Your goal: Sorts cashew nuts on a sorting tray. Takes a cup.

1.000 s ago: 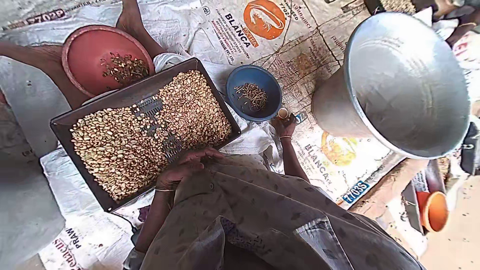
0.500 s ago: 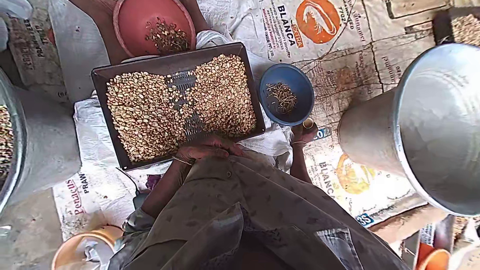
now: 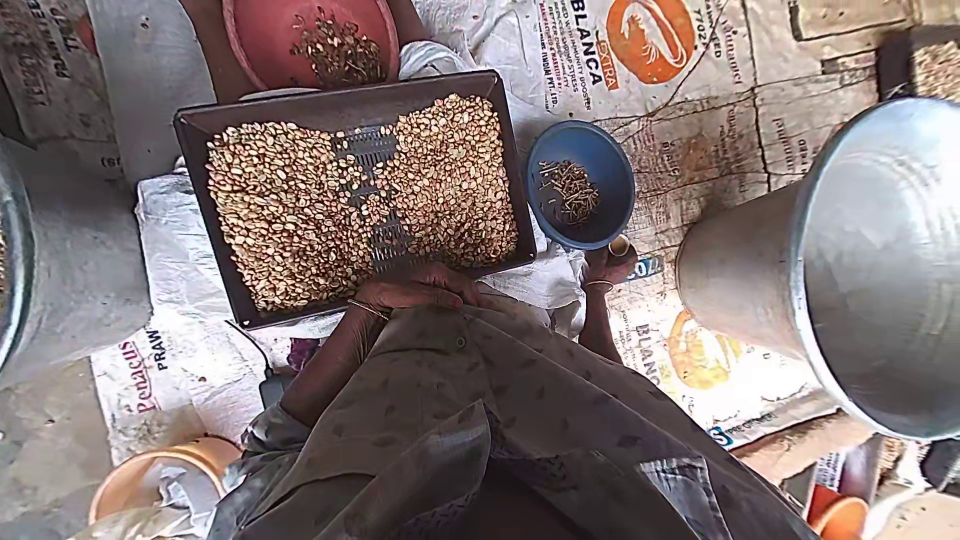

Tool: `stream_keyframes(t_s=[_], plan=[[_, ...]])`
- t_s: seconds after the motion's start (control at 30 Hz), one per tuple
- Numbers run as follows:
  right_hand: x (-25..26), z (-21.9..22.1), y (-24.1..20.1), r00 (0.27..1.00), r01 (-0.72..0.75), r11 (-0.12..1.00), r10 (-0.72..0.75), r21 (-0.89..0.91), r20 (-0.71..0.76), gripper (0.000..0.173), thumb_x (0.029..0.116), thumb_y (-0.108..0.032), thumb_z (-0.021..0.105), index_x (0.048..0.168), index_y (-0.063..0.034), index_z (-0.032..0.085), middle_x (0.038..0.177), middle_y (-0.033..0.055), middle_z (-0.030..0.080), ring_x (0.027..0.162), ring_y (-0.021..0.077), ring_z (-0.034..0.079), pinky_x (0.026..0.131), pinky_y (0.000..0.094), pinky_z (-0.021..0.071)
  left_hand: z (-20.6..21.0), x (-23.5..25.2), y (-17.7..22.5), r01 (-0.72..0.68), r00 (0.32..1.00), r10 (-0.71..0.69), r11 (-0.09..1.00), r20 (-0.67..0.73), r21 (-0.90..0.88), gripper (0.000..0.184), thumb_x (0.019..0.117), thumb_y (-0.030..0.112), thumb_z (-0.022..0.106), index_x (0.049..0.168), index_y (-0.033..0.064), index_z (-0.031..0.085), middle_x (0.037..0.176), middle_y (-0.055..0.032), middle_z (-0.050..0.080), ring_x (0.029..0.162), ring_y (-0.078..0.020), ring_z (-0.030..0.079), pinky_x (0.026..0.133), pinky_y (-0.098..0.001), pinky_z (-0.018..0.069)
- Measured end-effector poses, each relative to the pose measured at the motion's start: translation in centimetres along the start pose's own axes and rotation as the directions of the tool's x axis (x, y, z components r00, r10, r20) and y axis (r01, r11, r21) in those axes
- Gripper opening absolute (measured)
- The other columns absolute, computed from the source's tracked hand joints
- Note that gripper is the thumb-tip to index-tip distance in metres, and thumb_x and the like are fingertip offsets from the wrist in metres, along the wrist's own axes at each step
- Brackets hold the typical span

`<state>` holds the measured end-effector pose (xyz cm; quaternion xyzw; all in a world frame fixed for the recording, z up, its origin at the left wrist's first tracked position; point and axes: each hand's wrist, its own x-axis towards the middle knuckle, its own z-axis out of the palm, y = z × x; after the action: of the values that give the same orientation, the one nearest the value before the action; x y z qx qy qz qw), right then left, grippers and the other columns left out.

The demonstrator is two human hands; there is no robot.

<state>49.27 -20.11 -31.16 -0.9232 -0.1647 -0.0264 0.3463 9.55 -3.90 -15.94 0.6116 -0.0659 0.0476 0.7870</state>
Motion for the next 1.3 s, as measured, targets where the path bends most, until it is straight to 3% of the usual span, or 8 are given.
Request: stream_keyframes(t_s=[0.33, 0.47, 0.53, 0.63, 0.7, 0.8, 0.93, 1.3], plan=[[-0.8, -1.0, -1.6, 0.998, -0.051, 0.998, 0.052, -0.026, 0.042, 0.072, 0.0927, -0.041, 0.071, 0.146, 0.001, 0.048, 0.145, 0.0268, 0.053, 0.138, 0.0391, 0.05, 0.115, 0.0503, 0.0396, 0.0, 0.0, 0.3, 0.001, 1.0, -0.001, 1.0, -0.018, 0.03, 0.037, 0.1048, 0.029, 0.052, 0.103, 0.0001, 0.074, 0.118, -0.0064, 0.074, 0.113, -0.0118, 0.067, 0.1, -0.0296, 0.0529], [-0.8, -1.1, -1.7, 0.998, -0.049, 0.998, 0.05, -0.026, 0.045, 0.072, 0.0925, -0.041, 0.071, 0.146, 0.0008, 0.048, 0.145, 0.0263, 0.054, 0.137, 0.0387, 0.05, 0.115, 0.0503, 0.0394, 0.5, -0.1, 0.5, 0.022, 0.985, -0.024, 1.0, -0.172, -0.014, 0.035, 0.1063, 0.023, 0.05, 0.116, -0.0029, 0.071, 0.117, -0.0103, 0.073, 0.11, -0.0173, 0.068, 0.1, -0.0331, 0.0548], [-0.8, -1.0, -1.7, 0.998, -0.045, 0.999, 0.046, -0.022, 0.042, 0.071, 0.0923, -0.04, 0.072, 0.146, 0.001, 0.048, 0.144, 0.0264, 0.054, 0.137, 0.0386, 0.051, 0.115, 0.0499, 0.0403, 0.8, 0.2, 1.0, 0.097, 0.943, -0.088, 0.995, -0.32, 0.012, 0.032, 0.1068, 0.017, 0.049, 0.125, -0.0029, 0.065, 0.115, -0.0101, 0.072, 0.1, -0.017, 0.071, 0.09, -0.0312, 0.0598], [-0.6, -0.8, -1.2, 0.999, -0.029, 0.999, 0.03, -0.034, 0.036, 0.072, 0.0926, -0.041, 0.07, 0.147, 0.0006, 0.048, 0.144, 0.026, 0.054, 0.137, 0.0381, 0.05, 0.117, 0.0482, 0.0382, 0.8, 1.5, 2.5, 0.298, 0.792, -0.11, 0.928, -0.601, 0.223, 0.019, 0.1054, 0.008, 0.051, 0.115, 0.001, 0.066, 0.098, -0.0063, 0.069, 0.079, -0.0107, 0.068, 0.073, -0.0259, 0.0597], [-0.7, -0.9, -1.3, 0.999, -0.024, 0.999, 0.026, -0.048, 0.046, 0.073, 0.0928, -0.042, 0.07, 0.147, 0.0008, 0.047, 0.145, 0.0264, 0.054, 0.138, 0.0386, 0.05, 0.117, 0.0486, 0.038, -0.2, 2.7, 2.6, 0.386, 0.73, -0.003, 0.828, -0.683, 0.408, 0.019, 0.1037, 0.007, 0.051, 0.109, 0.001, 0.068, 0.102, -0.0081, 0.066, 0.083, -0.0106, 0.064, 0.076, -0.0271, 0.0547], [-0.9, -1.4, -2.1, 0.997, -0.028, 0.998, 0.032, -0.058, 0.07, 0.07, 0.096, -0.04, 0.067, 0.148, 0.0023, 0.046, 0.145, 0.0275, 0.053, 0.138, 0.0394, 0.05, 0.117, 0.0494, 0.0381, -2.3, 4.5, 1.9, 0.377, 0.742, 0.134, 0.726, -0.657, 0.575, 0.021, 0.1014, 0.001, 0.05, 0.108, -0.003, 0.069, 0.107, -0.0166, 0.067, 0.096, -0.021, 0.065, 0.088, -0.0349, 0.0535], [-1.1, -1.6, -2.3, 0.996, -0.037, 0.998, 0.041, -0.059, 0.079, 0.067, 0.0974, -0.038, 0.067, 0.148, 0.0016, 0.046, 0.146, 0.0278, 0.053, 0.138, 0.0405, 0.049, 0.117, 0.0503, 0.0381, -3.6, 6.4, -0.2, 0.374, 0.783, 0.198, 0.607, -0.589, 0.701, 0.021, 0.0979, -0.005, 0.051, 0.105, -0.0059, 0.071, 0.103, -0.0219, 0.067, 0.098, -0.033, 0.066, 0.092, -0.0438, 0.0533], [-1.0, -1.4, -1.9, 0.998, -0.02, 0.999, 0.021, -0.029, 0.057, 0.071, 0.0938, -0.04, 0.069, 0.147, 0.0012, 0.047, 0.144, 0.0265, 0.054, 0.137, 0.0391, 0.05, 0.117, 0.049, 0.0381, -3.1, 6.5, -2.2, 0.412, 0.809, 0.229, 0.435, -0.541, 0.8, 0.022, 0.0992, 0.002, 0.057, 0.115, -0.0001, 0.072, 0.118, -0.023, 0.062, 0.108, -0.0376, 0.064, 0.094, -0.0471, 0.0546]])
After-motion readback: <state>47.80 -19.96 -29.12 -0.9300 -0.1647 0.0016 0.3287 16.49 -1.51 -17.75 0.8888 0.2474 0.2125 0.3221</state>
